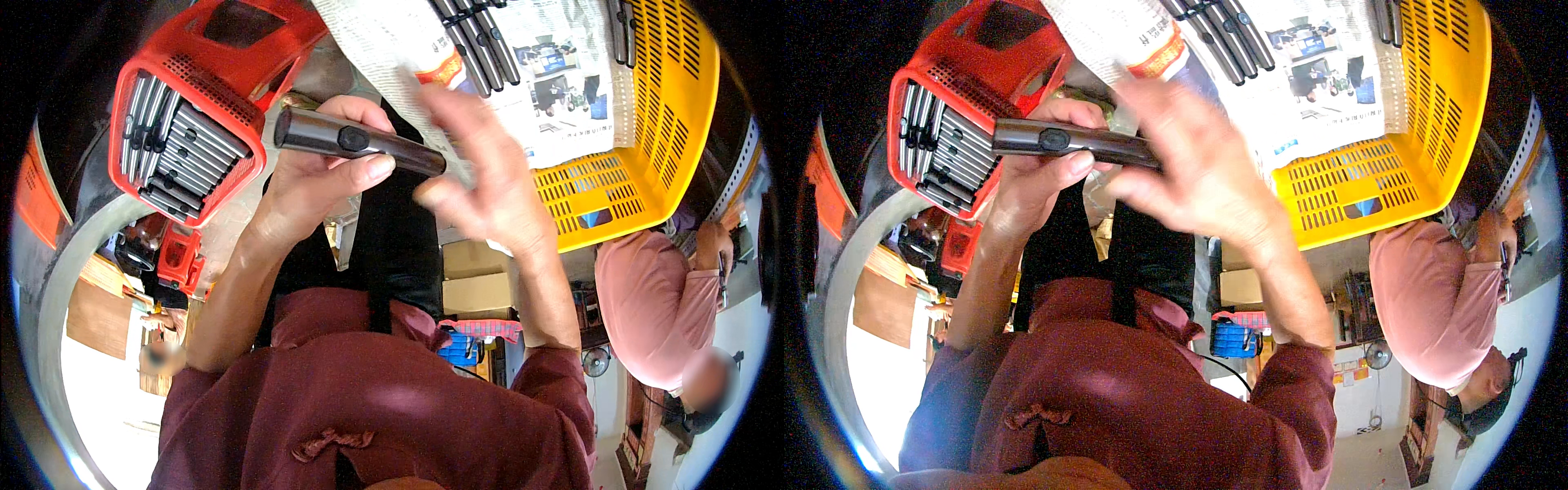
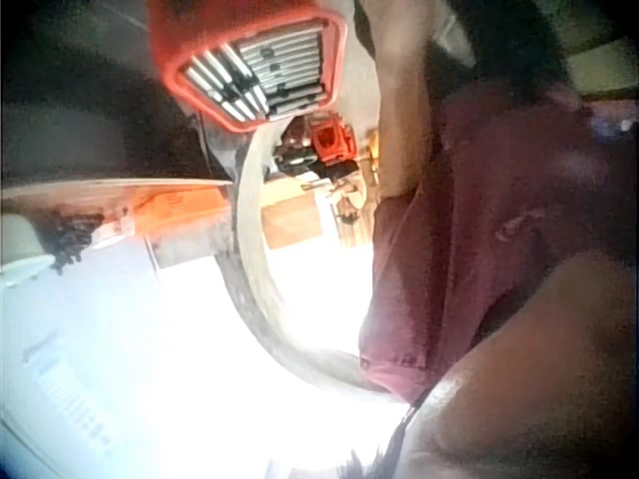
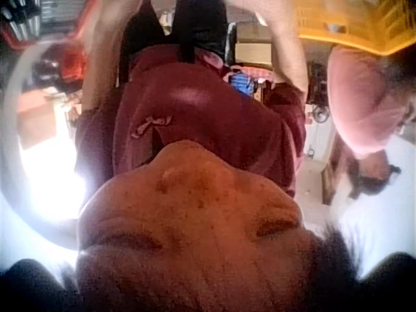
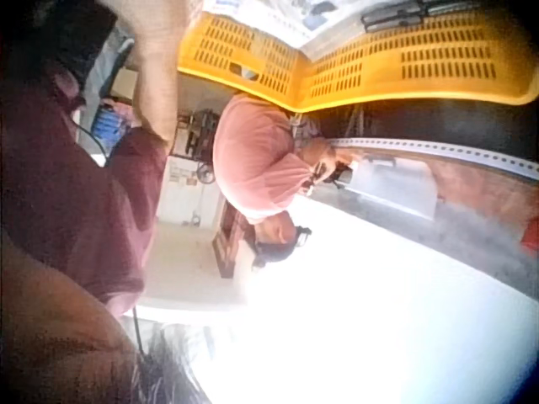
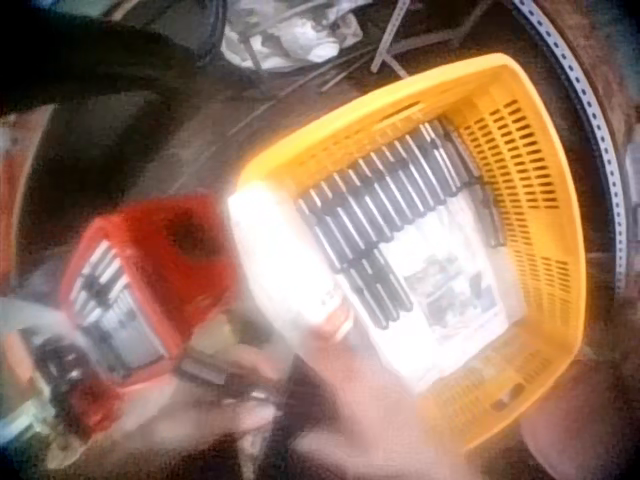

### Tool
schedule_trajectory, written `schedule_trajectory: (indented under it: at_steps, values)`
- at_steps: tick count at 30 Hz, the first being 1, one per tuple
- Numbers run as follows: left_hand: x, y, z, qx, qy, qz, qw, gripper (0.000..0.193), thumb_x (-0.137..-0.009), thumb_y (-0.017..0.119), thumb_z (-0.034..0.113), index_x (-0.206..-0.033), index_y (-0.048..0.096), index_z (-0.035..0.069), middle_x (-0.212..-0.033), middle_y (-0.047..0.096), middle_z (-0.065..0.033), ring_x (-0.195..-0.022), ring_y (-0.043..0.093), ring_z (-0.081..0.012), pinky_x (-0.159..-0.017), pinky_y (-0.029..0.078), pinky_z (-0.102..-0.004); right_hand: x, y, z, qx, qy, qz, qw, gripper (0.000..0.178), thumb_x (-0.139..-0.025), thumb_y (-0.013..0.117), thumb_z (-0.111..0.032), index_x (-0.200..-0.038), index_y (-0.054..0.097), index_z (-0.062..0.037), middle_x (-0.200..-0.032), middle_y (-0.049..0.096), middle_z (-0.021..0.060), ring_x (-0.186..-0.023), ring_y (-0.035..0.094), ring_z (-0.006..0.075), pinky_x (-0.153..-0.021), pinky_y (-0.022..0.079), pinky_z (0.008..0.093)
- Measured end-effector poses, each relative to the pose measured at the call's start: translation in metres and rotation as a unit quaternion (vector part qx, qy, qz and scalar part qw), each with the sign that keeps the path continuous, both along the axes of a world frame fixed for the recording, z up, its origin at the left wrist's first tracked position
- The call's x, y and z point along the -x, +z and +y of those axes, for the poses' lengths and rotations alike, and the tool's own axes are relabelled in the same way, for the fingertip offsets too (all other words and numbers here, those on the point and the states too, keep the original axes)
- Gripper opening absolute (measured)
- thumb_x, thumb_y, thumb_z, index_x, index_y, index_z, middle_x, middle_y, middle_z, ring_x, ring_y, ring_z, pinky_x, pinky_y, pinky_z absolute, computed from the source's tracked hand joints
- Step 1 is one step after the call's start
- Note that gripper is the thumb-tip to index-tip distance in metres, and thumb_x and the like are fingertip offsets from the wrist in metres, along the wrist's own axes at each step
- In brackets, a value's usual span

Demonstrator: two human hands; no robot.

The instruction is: The person transfers cylindrical metal parts from a red basket to a yellow basket lined with newspaper. They pick up the parts one by one or in small groups and place them in a row inside the yellow basket.

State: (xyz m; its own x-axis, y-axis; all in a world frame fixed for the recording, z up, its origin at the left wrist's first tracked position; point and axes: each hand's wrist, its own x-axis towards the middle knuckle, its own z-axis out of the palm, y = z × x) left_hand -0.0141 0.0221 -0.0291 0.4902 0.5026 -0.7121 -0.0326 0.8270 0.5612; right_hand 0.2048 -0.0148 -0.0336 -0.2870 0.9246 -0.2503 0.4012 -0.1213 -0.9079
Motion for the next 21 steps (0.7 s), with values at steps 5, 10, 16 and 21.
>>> schedule_trajectory:
  at_steps: [5, 10, 16, 21]
  values:
    - [-0.019, 0.016, 0.006, -0.002, -0.073, -0.033, 0.997, 0.051, -0.09, 0.068, 0.014, -0.132, 0.042, 0.003, -0.118, 0.052, -0.0063, -0.092, 0.054, -0.0095, -0.086, 0.046, -0.0286, 0.003, -0.006, -0.022, -0.066, -0.056, -0.1, 0.991, 0.061, -0.079, 0.075, -0.018, -0.131, 0.048, 0.0013, -0.11, 0.058, 0.0199, -0.095, 0.062, 0.0355, -0.076, 0.055, 0.0409]
    - [-0.03, 0.015, 0.003, -0.042, -0.139, 0.025, 0.989, 0.048, -0.096, 0.059, 0.026, -0.134, 0.045, 0.002, -0.117, 0.058, -0.0079, -0.098, 0.054, -0.0118, -0.089, 0.044, -0.0279, -0.069, -0.091, -0.037, -0.093, -0.209, -0.256, 0.939, 0.036, -0.09, 0.06, -0.007, -0.123, 0.048, 0.0031, -0.1, 0.053, 0.0218, -0.089, 0.054, 0.0364, -0.08, 0.045, 0.045]
    - [-0.026, 0.006, -0.007, -0.059, -0.174, 0.061, 0.981, 0.037, -0.098, 0.054, 0.023, -0.129, 0.051, 0.002, -0.115, 0.06, -0.0061, -0.098, 0.054, -0.0103, -0.09, 0.044, -0.027, -0.116, -0.209, -0.058, -0.096, -0.137, -0.344, 0.924, 0.036, -0.089, 0.063, -0.017, -0.119, 0.051, -0.0014, -0.101, 0.056, 0.0192, -0.092, 0.053, 0.0375, -0.083, 0.041, 0.0489]
    - [-0.021, 0.007, -0.009, -0.038, -0.155, 0.093, 0.983, 0.035, -0.099, 0.053, 0.024, -0.126, 0.053, 0.002, -0.116, 0.06, -0.0046, -0.099, 0.054, -0.0101, -0.091, 0.044, -0.0271, -0.117, -0.238, -0.054, -0.06, -0.106, -0.378, 0.918, 0.033, -0.091, 0.06, -0.022, -0.118, 0.053, -0.0052, -0.107, 0.057, 0.0179, -0.098, 0.054, 0.0385, -0.086, 0.041, 0.0494]
